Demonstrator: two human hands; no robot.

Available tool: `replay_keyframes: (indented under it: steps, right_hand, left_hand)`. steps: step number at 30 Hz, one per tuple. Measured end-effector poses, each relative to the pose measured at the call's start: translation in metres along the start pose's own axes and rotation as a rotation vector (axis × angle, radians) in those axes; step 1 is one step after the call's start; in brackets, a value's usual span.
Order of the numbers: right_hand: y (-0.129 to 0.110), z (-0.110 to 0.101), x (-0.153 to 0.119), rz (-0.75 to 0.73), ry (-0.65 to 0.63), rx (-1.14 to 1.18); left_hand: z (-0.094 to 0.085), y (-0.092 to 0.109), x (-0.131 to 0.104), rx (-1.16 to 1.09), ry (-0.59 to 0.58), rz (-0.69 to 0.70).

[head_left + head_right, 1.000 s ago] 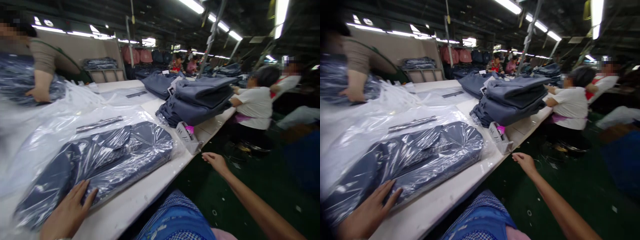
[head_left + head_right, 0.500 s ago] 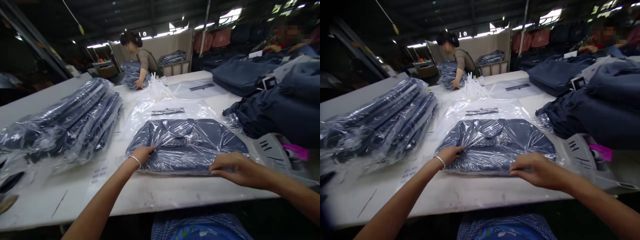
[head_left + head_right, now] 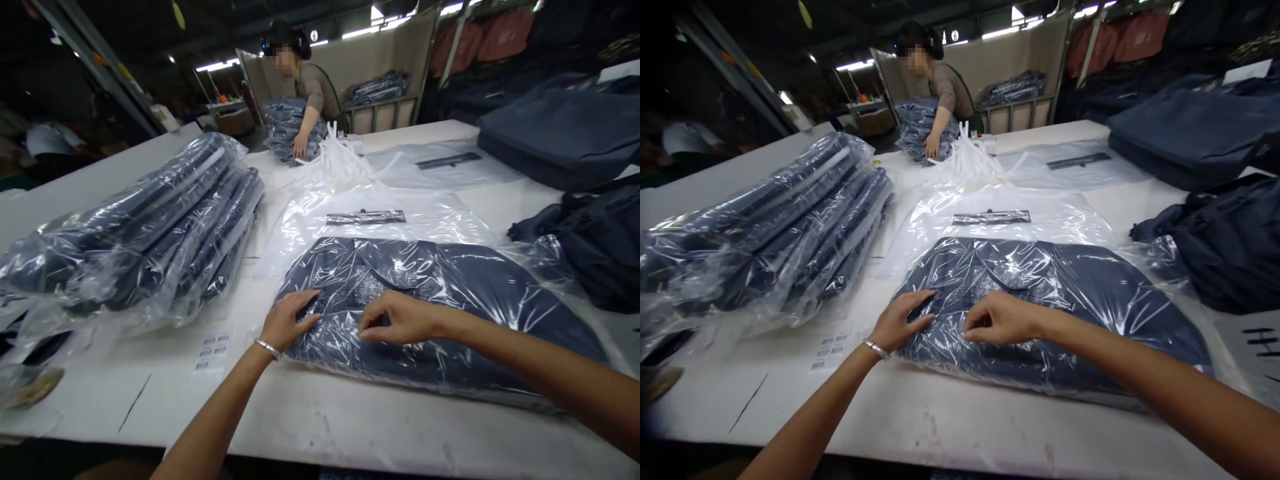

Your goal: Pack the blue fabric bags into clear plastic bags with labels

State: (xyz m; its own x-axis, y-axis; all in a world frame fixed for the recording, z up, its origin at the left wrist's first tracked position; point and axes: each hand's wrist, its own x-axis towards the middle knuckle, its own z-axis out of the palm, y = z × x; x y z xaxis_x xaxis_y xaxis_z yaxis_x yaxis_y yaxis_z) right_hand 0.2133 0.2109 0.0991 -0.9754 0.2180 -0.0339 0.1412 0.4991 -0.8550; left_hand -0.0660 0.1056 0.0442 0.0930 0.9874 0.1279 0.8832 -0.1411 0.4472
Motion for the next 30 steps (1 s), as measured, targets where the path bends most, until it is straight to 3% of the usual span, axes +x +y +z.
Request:
replay_keyframes:
  steps: [6,12,21,25,30]
  right_hand:
    - [0.006,-0.011,0.042,0.028,-0.137,0.054]
    - [0.019,-0.005,0.088,0.059,-0.232,0.026]
    - [0.019,0.008,0.122,-0.004,-0.227,-0.731]
    - [0.015,0.011,0.129,0.054,-0.223,-0.895]
    - [0.028,0.015,0.130,0.184,-0.150,-0.934]
  left_hand:
    - [0.008,-0.002,-0.005,-0.089,0.024,-0.025]
    - [0.014,-0.010,-0.006,-0.141,0.071,-0.001]
    - [0.018,-0.013,-0.005,-0.177,0.072,-0.010]
    - [0.020,-0.014,-0.004,-0.212,0.075,-0.022]
    - [0.015,-0.019,0.002,-0.344,0.051,-0.053]
